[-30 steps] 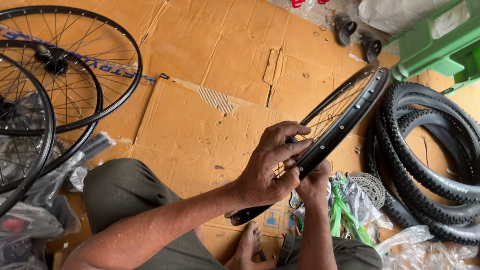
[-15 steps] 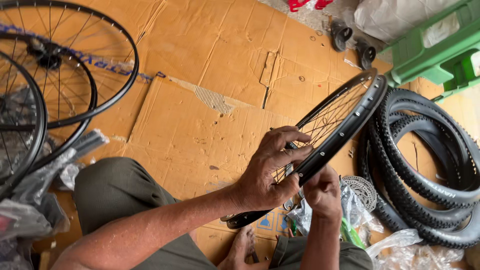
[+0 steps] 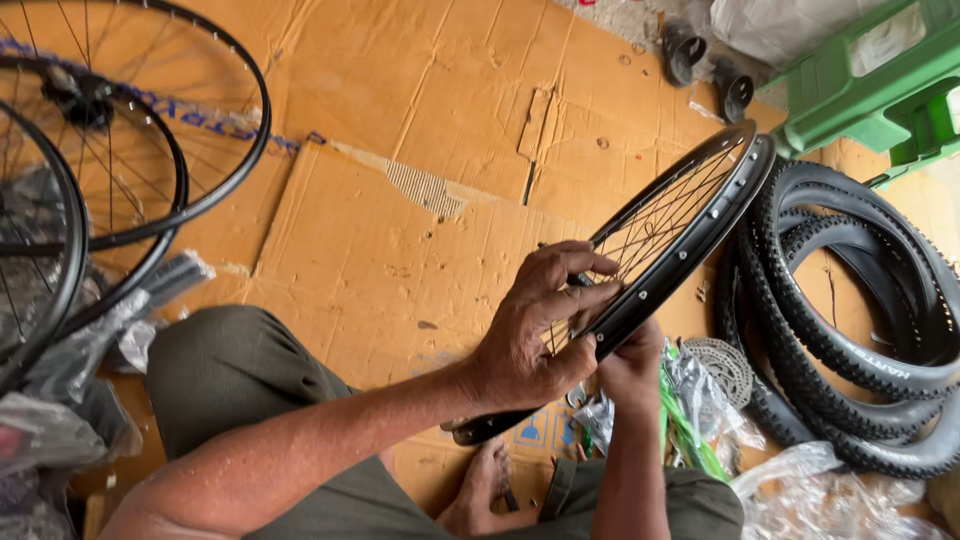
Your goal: The person sits on the floor and installs small metal reflectors onto the rim of a bicycle wheel. They repeatedly pick up reflectors and press them into place along the rim's edge, rotating the wheel to access different sections.
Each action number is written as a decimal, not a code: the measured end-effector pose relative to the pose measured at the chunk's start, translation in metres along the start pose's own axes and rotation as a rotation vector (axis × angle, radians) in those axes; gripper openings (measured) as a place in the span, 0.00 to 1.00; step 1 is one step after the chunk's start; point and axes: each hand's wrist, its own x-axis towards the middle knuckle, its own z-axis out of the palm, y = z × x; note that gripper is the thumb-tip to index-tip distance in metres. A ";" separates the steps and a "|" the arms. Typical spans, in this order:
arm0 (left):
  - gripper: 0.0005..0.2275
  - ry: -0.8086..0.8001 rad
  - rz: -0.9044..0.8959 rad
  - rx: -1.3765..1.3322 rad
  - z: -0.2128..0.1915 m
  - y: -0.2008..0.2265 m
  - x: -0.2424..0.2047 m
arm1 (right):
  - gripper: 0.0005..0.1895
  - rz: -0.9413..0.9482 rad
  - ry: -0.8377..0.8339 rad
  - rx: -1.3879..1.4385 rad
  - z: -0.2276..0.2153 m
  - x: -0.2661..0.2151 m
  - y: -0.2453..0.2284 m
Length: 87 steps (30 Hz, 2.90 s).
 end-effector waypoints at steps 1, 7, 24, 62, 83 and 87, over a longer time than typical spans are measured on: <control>0.21 -0.009 0.005 0.012 -0.001 0.000 0.002 | 0.16 0.003 0.076 -0.057 0.004 0.002 0.012; 0.21 -0.014 0.000 0.002 -0.002 0.005 0.004 | 0.21 0.010 -0.203 0.243 -0.024 -0.005 -0.003; 0.12 -0.091 -0.072 0.372 -0.018 0.000 0.030 | 0.19 -0.332 -0.028 -0.030 0.038 0.013 -0.002; 0.14 -0.031 -0.162 0.254 -0.018 -0.012 0.010 | 0.20 0.142 -0.321 0.471 0.048 0.040 0.013; 0.14 0.024 -0.251 0.141 -0.016 -0.012 0.010 | 0.14 0.052 -0.479 0.591 0.038 0.041 0.025; 0.15 0.013 -0.246 0.192 -0.013 -0.010 0.009 | 0.22 0.116 -0.240 0.107 0.070 0.039 0.019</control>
